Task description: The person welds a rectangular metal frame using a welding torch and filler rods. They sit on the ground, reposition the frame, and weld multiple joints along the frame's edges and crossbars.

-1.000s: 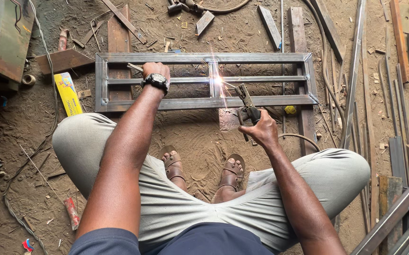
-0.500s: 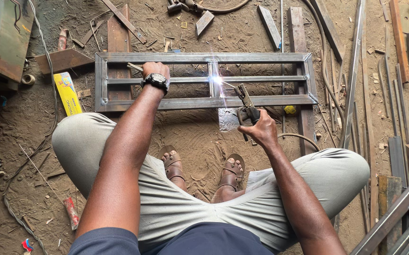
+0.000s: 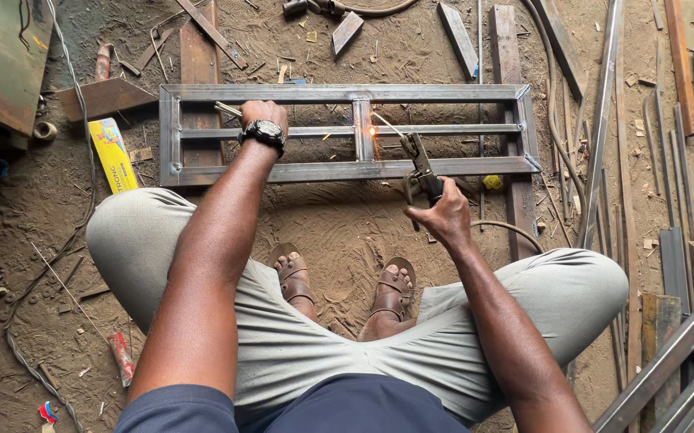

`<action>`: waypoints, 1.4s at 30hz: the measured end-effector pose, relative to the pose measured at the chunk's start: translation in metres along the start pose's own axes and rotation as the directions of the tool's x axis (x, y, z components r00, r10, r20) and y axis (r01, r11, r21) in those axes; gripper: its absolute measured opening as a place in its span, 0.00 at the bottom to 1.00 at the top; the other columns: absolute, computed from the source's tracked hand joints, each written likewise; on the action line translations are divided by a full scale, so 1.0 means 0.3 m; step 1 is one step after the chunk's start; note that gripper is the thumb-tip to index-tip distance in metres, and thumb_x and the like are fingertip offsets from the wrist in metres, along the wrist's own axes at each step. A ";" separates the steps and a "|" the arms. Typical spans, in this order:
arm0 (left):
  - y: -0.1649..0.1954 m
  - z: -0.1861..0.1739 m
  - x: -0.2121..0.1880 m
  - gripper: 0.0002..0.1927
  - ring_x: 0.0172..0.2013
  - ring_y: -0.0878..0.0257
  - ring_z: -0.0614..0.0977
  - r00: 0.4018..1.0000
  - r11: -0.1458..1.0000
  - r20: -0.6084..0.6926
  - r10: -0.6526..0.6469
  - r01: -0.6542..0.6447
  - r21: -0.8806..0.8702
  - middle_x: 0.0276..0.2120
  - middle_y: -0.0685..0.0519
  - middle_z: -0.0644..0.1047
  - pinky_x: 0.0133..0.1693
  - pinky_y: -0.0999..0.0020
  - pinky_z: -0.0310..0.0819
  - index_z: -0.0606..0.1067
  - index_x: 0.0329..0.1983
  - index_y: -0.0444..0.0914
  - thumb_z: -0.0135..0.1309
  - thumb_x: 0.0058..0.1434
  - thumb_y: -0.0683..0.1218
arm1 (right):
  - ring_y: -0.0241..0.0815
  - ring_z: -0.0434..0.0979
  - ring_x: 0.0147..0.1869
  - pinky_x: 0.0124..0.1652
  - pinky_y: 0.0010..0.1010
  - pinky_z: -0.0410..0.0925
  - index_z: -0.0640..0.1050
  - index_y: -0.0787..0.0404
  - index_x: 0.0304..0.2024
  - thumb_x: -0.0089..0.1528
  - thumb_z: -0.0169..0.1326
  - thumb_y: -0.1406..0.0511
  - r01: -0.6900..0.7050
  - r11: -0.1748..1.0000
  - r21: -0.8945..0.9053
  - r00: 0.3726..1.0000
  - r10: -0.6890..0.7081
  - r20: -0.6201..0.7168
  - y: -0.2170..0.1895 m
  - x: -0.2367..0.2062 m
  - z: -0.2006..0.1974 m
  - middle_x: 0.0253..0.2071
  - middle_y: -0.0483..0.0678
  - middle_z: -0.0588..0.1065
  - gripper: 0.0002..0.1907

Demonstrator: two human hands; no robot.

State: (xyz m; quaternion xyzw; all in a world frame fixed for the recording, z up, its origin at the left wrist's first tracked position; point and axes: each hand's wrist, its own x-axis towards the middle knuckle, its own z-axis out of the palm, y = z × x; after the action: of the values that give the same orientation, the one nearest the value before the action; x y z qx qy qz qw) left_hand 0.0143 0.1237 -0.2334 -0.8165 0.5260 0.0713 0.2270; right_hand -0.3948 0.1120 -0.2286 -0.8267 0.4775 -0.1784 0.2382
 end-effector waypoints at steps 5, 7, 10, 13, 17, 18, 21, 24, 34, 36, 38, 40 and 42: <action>0.004 -0.001 0.007 0.13 0.41 0.58 0.85 1.000 1.000 0.004 -0.005 0.005 -0.007 0.42 0.50 0.84 0.40 0.58 0.77 0.82 0.49 0.41 0.50 0.72 0.50 | 0.47 0.82 0.44 0.43 0.38 0.78 0.73 0.67 0.51 0.48 0.72 0.56 -0.004 1.000 -0.026 1.000 0.004 0.030 0.001 0.014 0.014 0.42 0.55 0.78 0.36; 0.005 0.001 0.008 0.13 0.41 0.58 0.85 1.000 1.000 -0.010 -0.011 0.011 -0.016 0.42 0.50 0.84 0.38 0.58 0.77 0.82 0.48 0.42 0.50 0.72 0.50 | 0.48 0.82 0.44 0.44 0.40 0.77 0.74 0.66 0.49 0.45 0.74 0.57 0.046 0.997 -0.054 0.999 -0.045 0.010 0.000 0.014 0.022 0.41 0.55 0.79 0.35; 0.005 0.007 0.008 0.13 0.39 0.59 0.85 1.000 1.000 0.006 -0.005 0.005 0.014 0.40 0.50 0.84 0.38 0.60 0.77 0.82 0.47 0.42 0.50 0.72 0.51 | 0.46 0.83 0.44 0.42 0.39 0.78 0.74 0.65 0.50 0.47 0.72 0.57 0.037 0.999 -0.006 0.998 -0.037 0.054 -0.002 0.020 0.031 0.41 0.53 0.79 0.34; 0.001 0.014 0.008 0.15 0.37 0.62 0.85 0.999 1.000 0.041 -0.014 0.014 0.021 0.37 0.50 0.85 0.37 0.64 0.76 0.82 0.47 0.40 0.49 0.72 0.53 | 0.47 0.82 0.43 0.40 0.38 0.78 0.74 0.66 0.50 0.47 0.73 0.56 0.030 0.998 -0.049 0.998 -0.027 0.051 -0.001 0.024 0.026 0.41 0.54 0.78 0.35; -0.006 0.017 0.011 0.15 0.36 0.61 0.86 0.999 1.000 0.029 -0.029 0.030 -0.008 0.38 0.50 0.85 0.36 0.64 0.77 0.82 0.47 0.41 0.48 0.73 0.52 | 0.46 0.82 0.41 0.38 0.38 0.78 0.73 0.67 0.51 0.47 0.72 0.54 -0.097 0.993 -0.064 0.992 0.102 0.076 0.003 0.016 0.002 0.40 0.53 0.78 0.37; -0.006 0.018 0.010 0.14 0.37 0.61 0.86 0.999 1.000 0.023 -0.029 0.029 -0.012 0.39 0.50 0.85 0.36 0.63 0.77 0.82 0.47 0.41 0.49 0.73 0.51 | 0.46 0.81 0.41 0.38 0.38 0.78 0.73 0.68 0.51 0.47 0.72 0.54 -0.107 0.992 -0.069 0.991 0.112 0.072 0.004 0.009 -0.002 0.39 0.53 0.78 0.38; -0.006 0.012 0.013 0.13 0.39 0.58 0.85 1.000 0.999 0.005 -0.025 0.025 -0.022 0.40 0.49 0.84 0.37 0.61 0.77 0.82 0.47 0.41 0.50 0.72 0.50 | 0.45 0.81 0.39 0.36 0.37 0.78 0.72 0.69 0.53 0.47 0.71 0.53 -0.153 0.986 -0.066 0.983 0.159 0.092 0.001 0.004 -0.005 0.38 0.53 0.77 0.40; 0.001 0.004 0.013 0.13 0.40 0.57 0.85 1.000 1.000 0.004 -0.010 0.010 -0.021 0.40 0.49 0.84 0.38 0.59 0.77 0.82 0.47 0.41 0.50 0.71 0.50 | 0.45 0.81 0.39 0.36 0.38 0.78 0.72 0.69 0.53 0.47 0.71 0.53 -0.163 0.983 -0.086 0.980 0.172 0.100 -0.003 0.003 0.000 0.38 0.53 0.77 0.40; -0.001 0.014 0.017 0.13 0.41 0.57 0.86 1.000 0.999 -0.005 -0.014 0.014 -0.047 0.41 0.50 0.84 0.40 0.58 0.78 0.82 0.48 0.41 0.49 0.72 0.49 | 0.47 0.82 0.42 0.39 0.38 0.79 0.73 0.68 0.52 0.47 0.71 0.53 -0.134 0.988 -0.072 0.984 0.142 0.110 -0.009 0.005 -0.004 0.41 0.55 0.78 0.38; -0.001 0.014 0.017 0.12 0.41 0.56 0.85 1.000 0.999 -0.011 -0.011 0.010 -0.050 0.42 0.50 0.84 0.40 0.57 0.78 0.82 0.48 0.42 0.49 0.72 0.48 | 0.48 0.82 0.42 0.39 0.39 0.78 0.72 0.69 0.53 0.47 0.71 0.53 -0.136 0.987 -0.080 0.983 0.145 0.114 -0.015 0.007 -0.006 0.41 0.56 0.77 0.39; 0.000 0.013 0.018 0.12 0.42 0.56 0.85 1.000 0.999 -0.013 -0.008 0.007 -0.050 0.42 0.50 0.84 0.40 0.57 0.78 0.82 0.48 0.42 0.49 0.72 0.48 | 0.48 0.82 0.42 0.39 0.39 0.78 0.72 0.69 0.52 0.47 0.71 0.53 -0.137 0.988 -0.074 0.983 0.145 0.114 -0.020 0.007 -0.010 0.40 0.55 0.77 0.39; 0.002 0.011 0.018 0.13 0.41 0.56 0.85 1.000 1.000 0.014 -0.006 0.006 -0.029 0.42 0.49 0.84 0.40 0.57 0.78 0.82 0.48 0.41 0.50 0.72 0.49 | 0.48 0.82 0.42 0.41 0.40 0.78 0.73 0.68 0.51 0.45 0.71 0.54 -0.144 0.988 -0.057 0.983 0.149 0.110 -0.026 0.001 -0.014 0.40 0.55 0.78 0.38; 0.002 0.008 0.018 0.13 0.40 0.57 0.86 1.000 1.000 0.030 -0.006 0.006 -0.016 0.41 0.49 0.84 0.40 0.58 0.78 0.82 0.49 0.40 0.50 0.72 0.49 | 0.47 0.82 0.42 0.42 0.39 0.77 0.74 0.67 0.51 0.45 0.71 0.54 -0.138 0.990 -0.042 0.985 0.142 0.103 -0.032 0.001 -0.018 0.40 0.54 0.78 0.38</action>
State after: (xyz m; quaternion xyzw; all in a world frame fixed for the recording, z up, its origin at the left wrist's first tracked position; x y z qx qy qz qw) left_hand 0.0165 0.1201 -0.2375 -0.8188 0.5195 0.0870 0.2283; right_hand -0.3907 0.1145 -0.2188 -0.8035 0.5240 -0.1088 0.2609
